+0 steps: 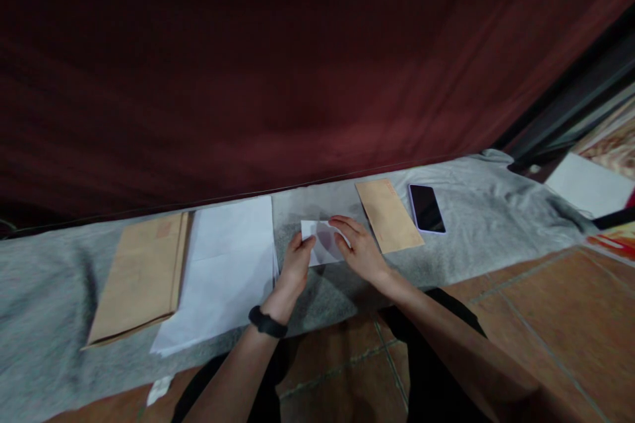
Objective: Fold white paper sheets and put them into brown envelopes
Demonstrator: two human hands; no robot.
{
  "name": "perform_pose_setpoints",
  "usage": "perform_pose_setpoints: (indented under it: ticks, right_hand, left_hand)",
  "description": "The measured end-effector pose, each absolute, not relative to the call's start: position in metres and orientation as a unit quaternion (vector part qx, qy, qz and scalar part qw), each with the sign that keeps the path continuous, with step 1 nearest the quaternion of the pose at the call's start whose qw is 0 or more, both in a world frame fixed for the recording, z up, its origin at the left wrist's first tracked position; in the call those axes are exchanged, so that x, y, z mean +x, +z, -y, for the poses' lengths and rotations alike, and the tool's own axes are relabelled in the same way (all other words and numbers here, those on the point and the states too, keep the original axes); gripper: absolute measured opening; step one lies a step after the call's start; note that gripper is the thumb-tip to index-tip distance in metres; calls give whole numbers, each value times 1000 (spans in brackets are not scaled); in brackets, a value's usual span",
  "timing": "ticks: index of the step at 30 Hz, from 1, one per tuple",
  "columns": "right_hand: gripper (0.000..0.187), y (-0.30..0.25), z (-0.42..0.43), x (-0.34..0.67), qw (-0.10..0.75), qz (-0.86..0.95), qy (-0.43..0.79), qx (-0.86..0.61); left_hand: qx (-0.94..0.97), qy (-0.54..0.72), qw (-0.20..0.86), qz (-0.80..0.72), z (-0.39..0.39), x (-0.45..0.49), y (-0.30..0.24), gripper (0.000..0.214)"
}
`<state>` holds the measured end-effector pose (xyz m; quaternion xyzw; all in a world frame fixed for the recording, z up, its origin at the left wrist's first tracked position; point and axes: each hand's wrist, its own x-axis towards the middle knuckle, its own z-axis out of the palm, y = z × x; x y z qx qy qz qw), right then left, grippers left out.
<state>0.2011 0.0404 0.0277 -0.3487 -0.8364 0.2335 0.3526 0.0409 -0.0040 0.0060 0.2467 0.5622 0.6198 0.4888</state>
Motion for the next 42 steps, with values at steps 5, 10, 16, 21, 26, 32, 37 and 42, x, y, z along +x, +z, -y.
perform_pose_setpoints:
  ticks: [5,10,16,21,26,32,37,42]
  right_hand:
    - [44,2,-35,190,261,867,218,-364]
    - [48,-14,-22,184,200,899,156,-358]
    - [51,-16,-18,187,165,898,75,-401]
    - [51,-18,-19,188,167,895,54,-411]
    - [54,-20,-19,189,127,909,28,-395]
    - [52,-25,-21,191,140,901,14,-410]
    - [52,-29,-23,193,162,886,14,-434]
    - [55,-33,-27,196,176,872,21,-456]
  left_hand:
    - [415,475,309,-712,4,32,2,32]
    - [476,306,201,-800,9,32,12,48]
    - [534,189,96,-818,21,34,20,51]
    - [628,215,-1,-748,24,35,14,45]
    - [711,203,47,-671,28,51,-7,56]
    - [703,182,33,-687,34,52,-19,65]
    - [683,174,7,-710,33,47,-20,66]
    - [665,166,-13,-728,31,48,-23,65]
